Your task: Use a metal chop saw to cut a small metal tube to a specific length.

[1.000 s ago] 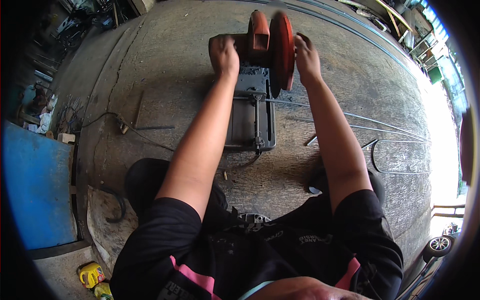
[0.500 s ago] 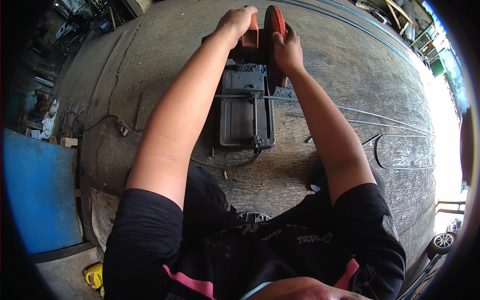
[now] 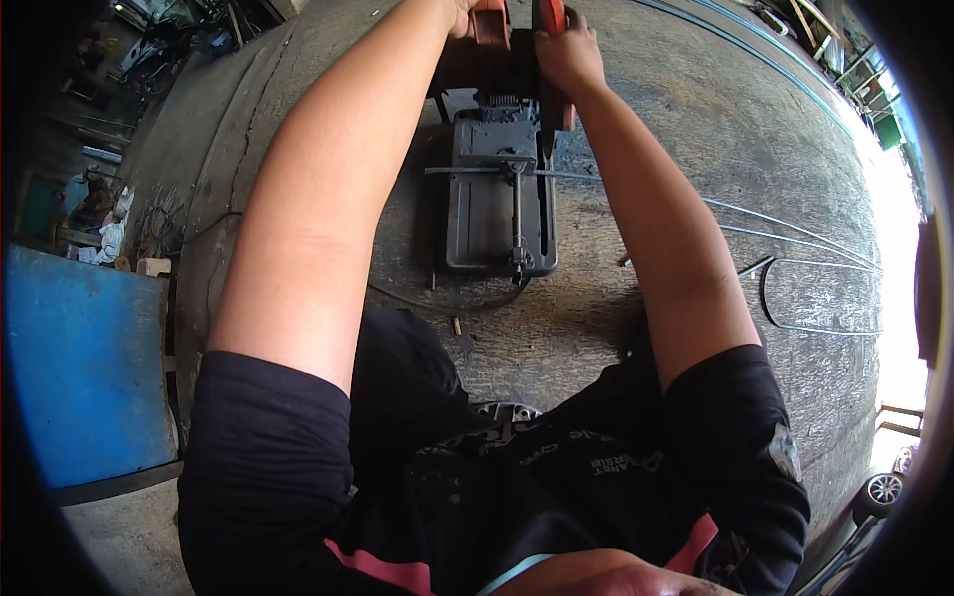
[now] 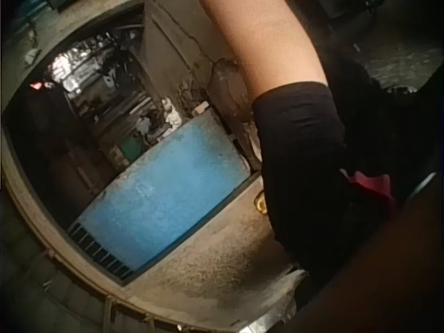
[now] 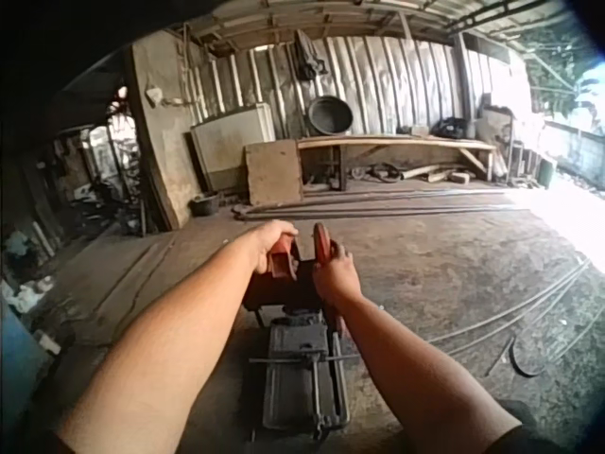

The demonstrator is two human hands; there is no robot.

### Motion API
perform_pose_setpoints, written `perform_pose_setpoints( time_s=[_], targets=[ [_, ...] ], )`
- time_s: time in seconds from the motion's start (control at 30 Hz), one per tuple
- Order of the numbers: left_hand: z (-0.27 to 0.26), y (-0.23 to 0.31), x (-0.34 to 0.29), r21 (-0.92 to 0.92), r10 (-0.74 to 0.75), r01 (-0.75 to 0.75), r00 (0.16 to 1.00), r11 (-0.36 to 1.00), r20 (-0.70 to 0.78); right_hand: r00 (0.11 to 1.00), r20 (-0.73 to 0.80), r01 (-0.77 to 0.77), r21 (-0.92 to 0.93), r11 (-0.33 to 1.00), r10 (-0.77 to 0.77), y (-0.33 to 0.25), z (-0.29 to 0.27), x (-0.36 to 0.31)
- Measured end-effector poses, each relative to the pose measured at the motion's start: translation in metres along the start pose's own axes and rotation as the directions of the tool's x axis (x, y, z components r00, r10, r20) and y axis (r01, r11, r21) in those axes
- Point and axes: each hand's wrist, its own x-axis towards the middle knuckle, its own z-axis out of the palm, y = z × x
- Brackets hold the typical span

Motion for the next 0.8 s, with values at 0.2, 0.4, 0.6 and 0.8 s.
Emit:
perform_pose_setpoints(
  time_s=[0.2,0.4,0.6,0.8],
  targets=[
    [-0.004,0.03,0.009,-0.017,-0.015,0.014,0.998,1.0,-0.055,0.985,0.093,-0.136,-0.071,0.988,0.143,-0.007,0.005,0.035],
    [0.01,0.049,0.01,0.374,0.129,-0.02,0.955,0.927,-0.268,0.989,0.097,-0.107,-0.06,0.992,0.112,-0.015,-0.003,0.028],
    [0.014,0.034,0.001,0.431,0.19,-0.077,0.956,0.899,-0.224,0.997,0.01,-0.075,-0.038,0.996,0.075,-0.015,-0.007,0.008],
    [0.019,0.008,-0.014,0.427,0.251,-0.144,0.946,0.893,-0.205,0.991,-0.088,0.101,0.016,0.995,-0.099,-0.001,-0.006,-0.026]
  ],
)
